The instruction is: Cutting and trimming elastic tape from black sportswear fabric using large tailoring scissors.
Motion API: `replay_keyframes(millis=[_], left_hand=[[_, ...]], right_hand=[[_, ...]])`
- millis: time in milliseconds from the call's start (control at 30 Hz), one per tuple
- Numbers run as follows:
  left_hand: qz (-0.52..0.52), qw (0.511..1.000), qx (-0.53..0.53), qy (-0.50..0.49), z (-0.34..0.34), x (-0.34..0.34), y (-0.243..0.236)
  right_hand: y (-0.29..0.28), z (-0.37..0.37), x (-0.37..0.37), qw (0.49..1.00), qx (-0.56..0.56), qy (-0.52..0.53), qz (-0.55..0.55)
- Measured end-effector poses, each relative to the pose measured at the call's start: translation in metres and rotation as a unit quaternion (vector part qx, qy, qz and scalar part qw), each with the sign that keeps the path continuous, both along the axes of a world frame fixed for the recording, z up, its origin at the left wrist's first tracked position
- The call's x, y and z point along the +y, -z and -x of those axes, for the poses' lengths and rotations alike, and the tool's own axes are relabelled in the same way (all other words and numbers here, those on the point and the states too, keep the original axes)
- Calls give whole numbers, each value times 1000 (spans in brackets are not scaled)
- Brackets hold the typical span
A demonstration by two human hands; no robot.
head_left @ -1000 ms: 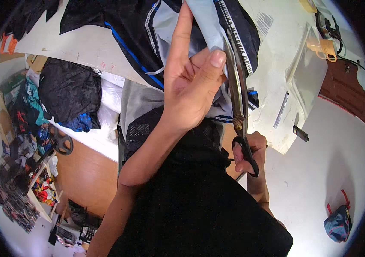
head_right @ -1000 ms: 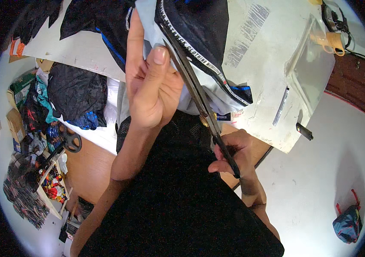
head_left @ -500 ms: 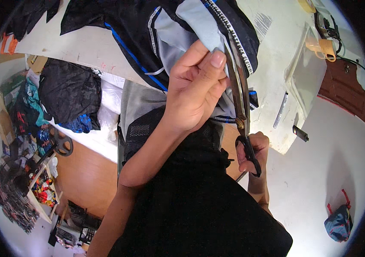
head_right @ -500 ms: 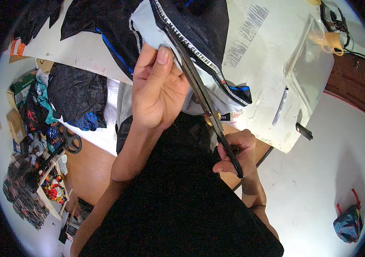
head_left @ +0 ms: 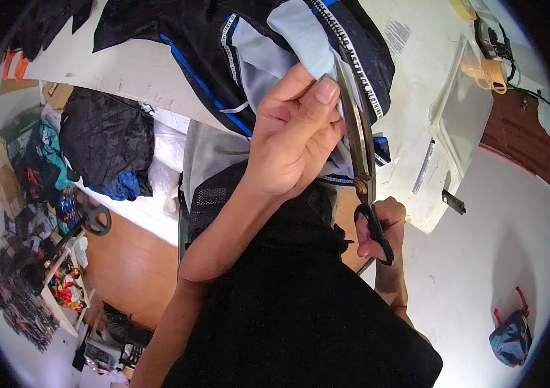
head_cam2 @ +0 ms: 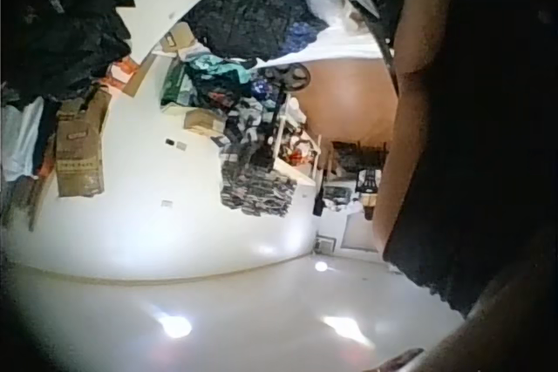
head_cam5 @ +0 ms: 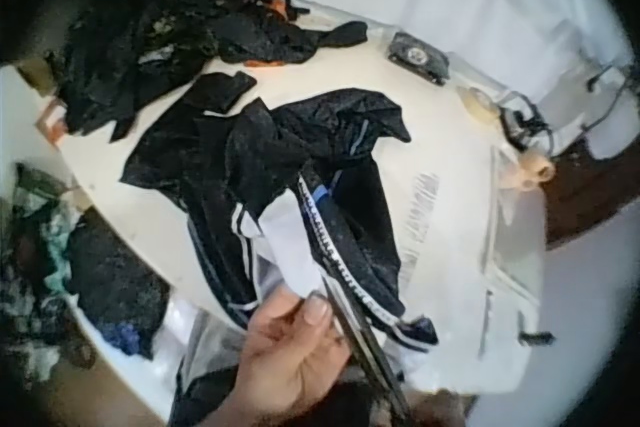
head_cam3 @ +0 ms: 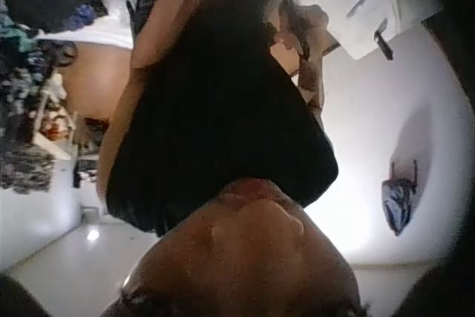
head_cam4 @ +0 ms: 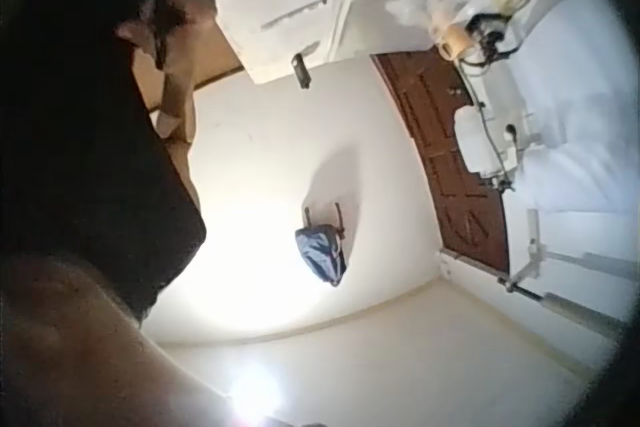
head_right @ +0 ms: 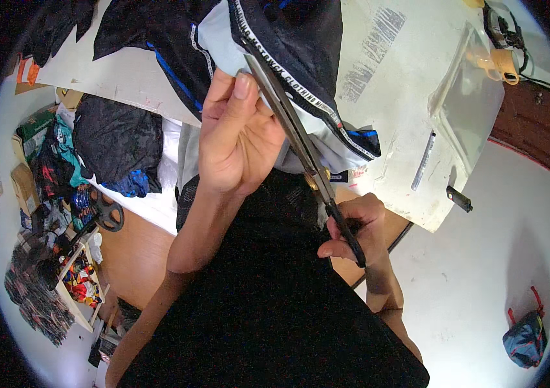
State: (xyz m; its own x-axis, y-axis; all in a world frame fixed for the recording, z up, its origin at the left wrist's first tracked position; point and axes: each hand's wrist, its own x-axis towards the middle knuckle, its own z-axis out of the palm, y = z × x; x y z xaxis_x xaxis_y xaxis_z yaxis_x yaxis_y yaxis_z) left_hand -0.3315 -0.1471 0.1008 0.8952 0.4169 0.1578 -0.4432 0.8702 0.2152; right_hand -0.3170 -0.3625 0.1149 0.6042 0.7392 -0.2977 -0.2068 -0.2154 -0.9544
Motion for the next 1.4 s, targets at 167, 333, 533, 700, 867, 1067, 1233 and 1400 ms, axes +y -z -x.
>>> replay_keyframes(millis=[167, 333, 533, 700, 867, 1067, 1233, 1400], left_hand=[[-38, 998, -52, 21, -1, 3, 9], [-43, 997, -65, 22, -1, 4, 13], [39, 999, 7, 6, 1, 3, -3], [108, 993, 41, 33, 2, 9, 1], [30, 998, -44, 38, -4, 12, 14], [28, 997, 69, -4, -2, 8, -2], [9, 996, 86, -7, 0, 5, -4], [11, 993, 116, -12, 1, 5, 0]], right_hand=[[-2, -2, 1, 1000, 29, 9, 2], [1, -4, -1, 1000, 26, -1, 2], [-1, -6, 0, 1000, -11, -15, 17], [-1, -7, 2, 998, -50, -15, 34], [1, -5, 0, 998, -53, -3, 44], [1, -7, -1, 999, -20, -17, 47], [1, -6, 0, 1000, 5, 0, 24], [-1, -6, 1, 999, -25, -9, 33]])
